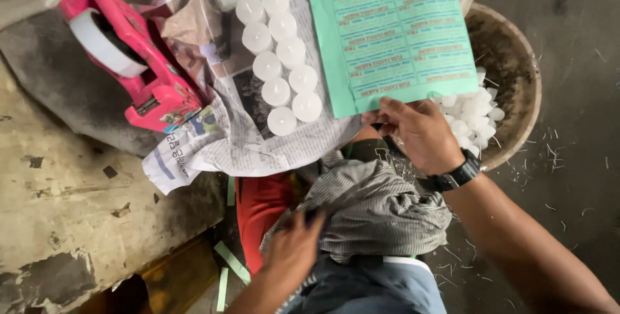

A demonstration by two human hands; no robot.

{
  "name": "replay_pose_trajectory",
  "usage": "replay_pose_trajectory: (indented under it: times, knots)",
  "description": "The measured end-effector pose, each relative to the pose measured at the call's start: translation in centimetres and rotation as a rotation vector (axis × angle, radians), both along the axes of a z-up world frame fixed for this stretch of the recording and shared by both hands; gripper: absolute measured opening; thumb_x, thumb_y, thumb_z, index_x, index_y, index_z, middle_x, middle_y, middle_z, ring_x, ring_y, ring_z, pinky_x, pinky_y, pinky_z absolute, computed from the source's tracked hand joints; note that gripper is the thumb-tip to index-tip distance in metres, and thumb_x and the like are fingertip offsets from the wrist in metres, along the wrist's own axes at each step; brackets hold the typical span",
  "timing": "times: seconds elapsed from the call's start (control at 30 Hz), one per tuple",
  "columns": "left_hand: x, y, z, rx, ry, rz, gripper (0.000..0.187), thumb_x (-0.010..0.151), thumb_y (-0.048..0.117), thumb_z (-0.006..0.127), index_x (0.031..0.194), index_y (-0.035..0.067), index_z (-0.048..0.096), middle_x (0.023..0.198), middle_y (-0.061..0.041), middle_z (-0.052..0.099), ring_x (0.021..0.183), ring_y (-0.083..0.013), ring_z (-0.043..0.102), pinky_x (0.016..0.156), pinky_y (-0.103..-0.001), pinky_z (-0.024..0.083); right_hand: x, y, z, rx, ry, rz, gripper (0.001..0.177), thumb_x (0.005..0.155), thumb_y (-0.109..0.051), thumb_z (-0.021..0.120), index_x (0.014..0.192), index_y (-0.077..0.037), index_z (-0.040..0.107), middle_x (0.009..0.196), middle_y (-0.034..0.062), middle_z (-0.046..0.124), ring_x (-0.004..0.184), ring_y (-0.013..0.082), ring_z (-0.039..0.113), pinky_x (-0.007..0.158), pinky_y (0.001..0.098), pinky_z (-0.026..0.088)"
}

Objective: The person sits at a cluttered table and uses scissors to cut a large sheet of light green paper printed with text into smaller rectangular pieces. They hold the paper with one hand and cut along the printed lines with the other, occasionally adjusting the paper's position.

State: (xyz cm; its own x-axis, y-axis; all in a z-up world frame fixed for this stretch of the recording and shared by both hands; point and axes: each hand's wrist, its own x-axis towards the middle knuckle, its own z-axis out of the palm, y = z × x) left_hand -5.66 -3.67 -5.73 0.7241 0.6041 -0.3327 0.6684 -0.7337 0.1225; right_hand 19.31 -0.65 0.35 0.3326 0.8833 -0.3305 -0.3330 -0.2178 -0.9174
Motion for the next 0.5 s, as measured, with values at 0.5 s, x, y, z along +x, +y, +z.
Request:
replay_pose_trajectory:
  times: [0.5]
  knots:
    - [-2.3, -2.4, 3.6, -1.125, -0.797, 0.435, 0.035, 0.073, 0.012, 0.067, 0.103, 0.007, 0.049, 0.084, -0.001, 0.061, 0.077, -0.0118, 0.062, 0.077, -0.024, 0.053, -2.2, -2.6, -2.8, 0.215, 0.152, -0.131, 0.011, 0.084, -0.014, 0.055, 0.078, -0.005, 0.058, 0.078, 0.0084, 0.064, 0.064, 0.0141, 0.056, 0.057, 0.0249, 0.046]
